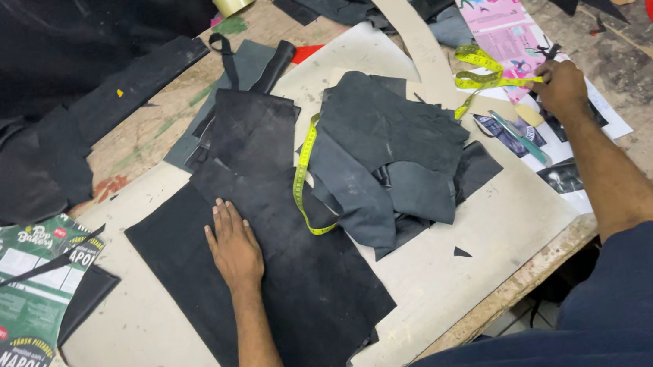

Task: The person lays a dark fabric piece on a table, places a cardboard template on top, and marks the fabric with a pen. They then cut the fabric along the marked lines using shears, remove the template, and measure the cut piece with a tape measure.

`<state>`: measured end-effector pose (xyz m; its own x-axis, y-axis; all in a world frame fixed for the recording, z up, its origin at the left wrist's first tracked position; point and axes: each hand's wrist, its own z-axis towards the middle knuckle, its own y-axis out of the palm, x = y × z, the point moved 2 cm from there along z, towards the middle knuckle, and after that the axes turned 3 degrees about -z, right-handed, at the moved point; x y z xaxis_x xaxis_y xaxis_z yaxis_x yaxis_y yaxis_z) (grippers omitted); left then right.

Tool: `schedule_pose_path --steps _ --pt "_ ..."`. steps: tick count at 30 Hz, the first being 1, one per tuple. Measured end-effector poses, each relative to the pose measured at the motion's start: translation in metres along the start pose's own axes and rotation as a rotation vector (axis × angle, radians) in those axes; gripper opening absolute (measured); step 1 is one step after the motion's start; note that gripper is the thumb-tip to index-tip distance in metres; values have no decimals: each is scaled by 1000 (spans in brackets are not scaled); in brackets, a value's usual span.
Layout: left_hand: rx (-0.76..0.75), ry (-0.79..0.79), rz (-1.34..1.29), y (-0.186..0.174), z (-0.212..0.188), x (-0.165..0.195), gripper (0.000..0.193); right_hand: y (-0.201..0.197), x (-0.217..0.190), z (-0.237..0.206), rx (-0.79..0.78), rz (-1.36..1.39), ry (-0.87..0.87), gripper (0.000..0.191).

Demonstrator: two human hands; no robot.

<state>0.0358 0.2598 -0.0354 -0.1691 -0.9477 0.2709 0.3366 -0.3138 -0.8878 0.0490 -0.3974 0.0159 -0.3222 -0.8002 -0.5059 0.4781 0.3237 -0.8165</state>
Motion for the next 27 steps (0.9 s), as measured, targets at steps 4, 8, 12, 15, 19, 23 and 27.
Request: schedule_pose_path --steps 4,8,12,15,19,23,27 --pt "-10 -12 14 -2 0 -1 53 1 -11 16 -200 -54 156 22" --pt "-9 -29 -5 -5 0 0 52 -40 -58 56 263 -181 -332 9" --pt "-15 -34 13 -3 2 0 52 -112 -118 60 209 244 -490 15" --pt "4 -24 10 -1 2 -3 53 -145 -179 30 47 651 -603 13" --pt "6 -38 4 4 0 -10 53 -151 -261 -7 -361 1199 -676 12" --pt "20 -50 -9 7 0 -13 52 -137 -330 -26 -761 1441 -686 12" --pt "36 -50 14 6 2 -14 51 -89 -416 -56 -1044 1309 -715 13"
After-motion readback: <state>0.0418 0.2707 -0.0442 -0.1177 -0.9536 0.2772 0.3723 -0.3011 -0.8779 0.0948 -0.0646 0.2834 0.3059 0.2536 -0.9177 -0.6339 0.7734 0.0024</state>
